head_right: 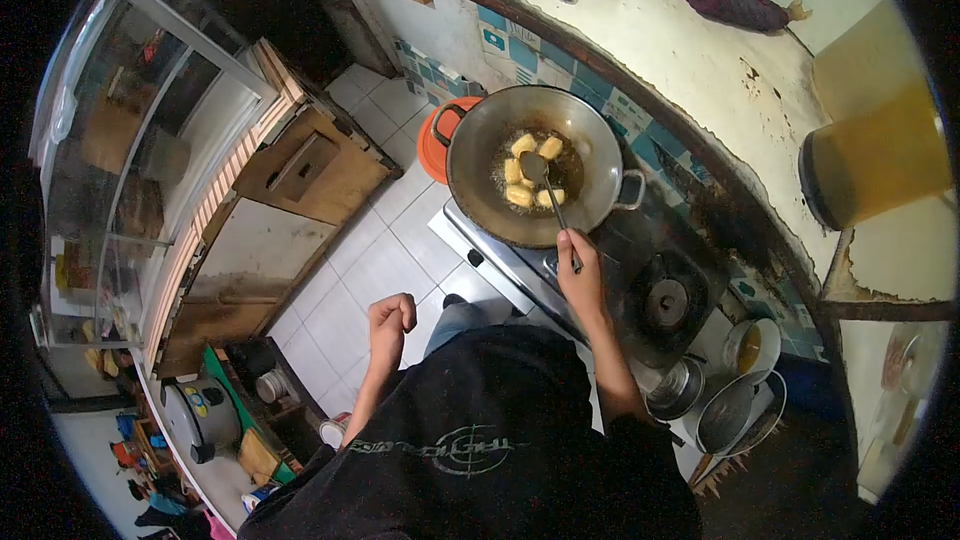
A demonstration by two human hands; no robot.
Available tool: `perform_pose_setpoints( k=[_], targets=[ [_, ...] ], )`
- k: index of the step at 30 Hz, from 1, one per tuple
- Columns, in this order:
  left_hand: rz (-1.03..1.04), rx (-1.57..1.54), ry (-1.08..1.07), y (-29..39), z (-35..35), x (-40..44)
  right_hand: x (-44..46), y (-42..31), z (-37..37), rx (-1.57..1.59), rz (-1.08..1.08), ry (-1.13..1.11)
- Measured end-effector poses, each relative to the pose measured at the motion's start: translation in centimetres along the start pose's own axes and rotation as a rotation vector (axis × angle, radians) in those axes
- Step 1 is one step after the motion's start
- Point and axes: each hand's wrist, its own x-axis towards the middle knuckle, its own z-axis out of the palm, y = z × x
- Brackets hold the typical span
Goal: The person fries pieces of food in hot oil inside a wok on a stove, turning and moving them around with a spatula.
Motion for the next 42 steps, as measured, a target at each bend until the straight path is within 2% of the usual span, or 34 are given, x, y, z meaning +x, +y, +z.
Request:
perform_pose_setpoints(
  k=[2,9,15,16,19,20,24,28,29,31,36,39,42],
  targets=[
    [-0.005,0.005,-0.028,-0.4,-0.3,0.3,0.0,0.7,0.7,-0.007,0.037,-0.004],
    [0.011,-0.008,-0.098,0.8,-1.7,2.3,0.9,1.4,4.0,-0.047,-0.052,0.123],
    [0.017,0.035,-0.204,1.7,-3.2,5.6,0.5,-1.6,3.4,-0.097,0.039,0.333],
    [0.031,0.029,-0.225,1.6,-3.3,6.4,0.6,-2.0,2.6,-0.084,0.110,0.269],
    [0.054,0.017,-0.287,2.2,-3.4,8.5,0.6,-3.5,2.2,-0.196,0.079,0.398],
    [0.045,0.020,-0.302,2.1,-3.4,9.0,0.5,-4.1,1.9,-0.196,0.140,0.387],
    [-0.021,0.026,-0.460,0.7,-4.1,10.7,-0.5,0.4,2.5,-0.230,0.138,0.487],
    [-0.137,0.095,-0.703,-0.8,-4.2,11.6,-2.0,2.5,3.6,0.005,0.272,0.454],
    [-0.072,0.149,-0.727,-0.9,-4.1,11.4,-2.3,2.4,4.1,0.091,0.339,0.452],
    [-0.144,0.066,-0.759,-0.9,-4.4,11.3,-2.3,2.2,4.9,0.298,0.416,0.435],
    [-0.124,0.037,-0.806,-2.0,-5.6,12.0,-1.5,3.3,6.9,0.895,0.513,0.461],
    [-0.122,0.054,-0.789,-1.8,-5.9,12.5,-1.0,3.0,7.5,1.016,0.528,0.491],
    [-0.081,0.072,-0.786,-1.0,-5.8,13.2,-1.4,2.4,7.9,0.962,0.469,0.459]
  ],
)
